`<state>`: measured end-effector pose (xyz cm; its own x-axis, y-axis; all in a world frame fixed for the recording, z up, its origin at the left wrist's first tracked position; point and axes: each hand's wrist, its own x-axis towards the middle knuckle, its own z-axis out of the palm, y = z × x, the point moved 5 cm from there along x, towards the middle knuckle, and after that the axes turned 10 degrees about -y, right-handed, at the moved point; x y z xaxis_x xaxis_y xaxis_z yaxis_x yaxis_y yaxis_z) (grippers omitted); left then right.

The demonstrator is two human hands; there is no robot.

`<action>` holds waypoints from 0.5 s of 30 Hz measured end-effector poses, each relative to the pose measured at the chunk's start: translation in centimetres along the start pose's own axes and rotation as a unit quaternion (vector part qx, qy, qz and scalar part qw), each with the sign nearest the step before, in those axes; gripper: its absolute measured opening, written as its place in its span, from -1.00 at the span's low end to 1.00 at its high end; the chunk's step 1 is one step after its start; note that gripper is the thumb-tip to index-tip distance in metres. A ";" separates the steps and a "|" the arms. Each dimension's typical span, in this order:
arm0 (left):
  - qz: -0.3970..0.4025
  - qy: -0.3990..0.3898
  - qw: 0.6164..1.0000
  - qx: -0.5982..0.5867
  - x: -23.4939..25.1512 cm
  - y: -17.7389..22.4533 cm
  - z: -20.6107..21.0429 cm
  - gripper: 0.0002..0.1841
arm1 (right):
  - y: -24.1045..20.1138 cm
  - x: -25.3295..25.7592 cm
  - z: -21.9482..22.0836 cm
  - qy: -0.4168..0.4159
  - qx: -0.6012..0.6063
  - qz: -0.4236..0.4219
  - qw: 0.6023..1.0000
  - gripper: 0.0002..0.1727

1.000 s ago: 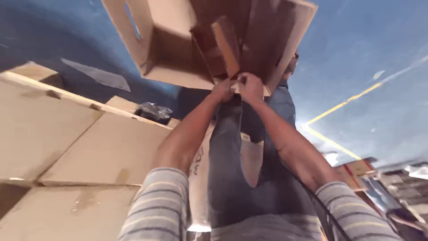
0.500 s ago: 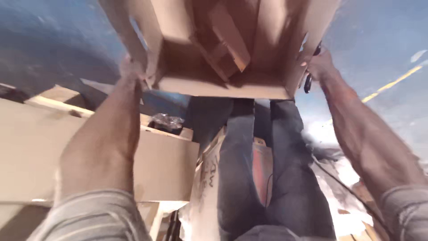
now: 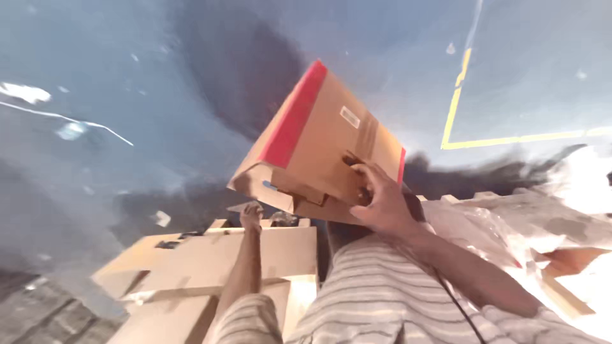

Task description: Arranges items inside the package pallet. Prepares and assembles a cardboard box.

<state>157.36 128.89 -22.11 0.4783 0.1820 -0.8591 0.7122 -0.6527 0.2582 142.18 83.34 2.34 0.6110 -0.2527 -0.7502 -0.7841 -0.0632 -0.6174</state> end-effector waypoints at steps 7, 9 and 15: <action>0.257 -0.057 0.960 0.091 -18.4 19.8 2.0 -0.30 | 9.5 -16.2 -28.0 0.034 0.240 0.003 0.970 -0.36; 0.274 -0.222 0.936 -0.017 -23.5 25.7 7.4 -0.51 | 15.0 -18.2 -33.6 0.122 0.266 0.042 0.955 -0.55; 0.297 -0.379 0.874 0.065 -50.0 41.2 30.7 -0.61 | 25.3 -25.8 -46.4 0.249 0.200 0.094 0.943 -0.65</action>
<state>146.97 70.31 17.90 0.2304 -0.7250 -0.6491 0.3665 -0.5532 0.7481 101.58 43.50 17.05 0.2611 -0.6511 -0.7127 -0.7093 0.3713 -0.5991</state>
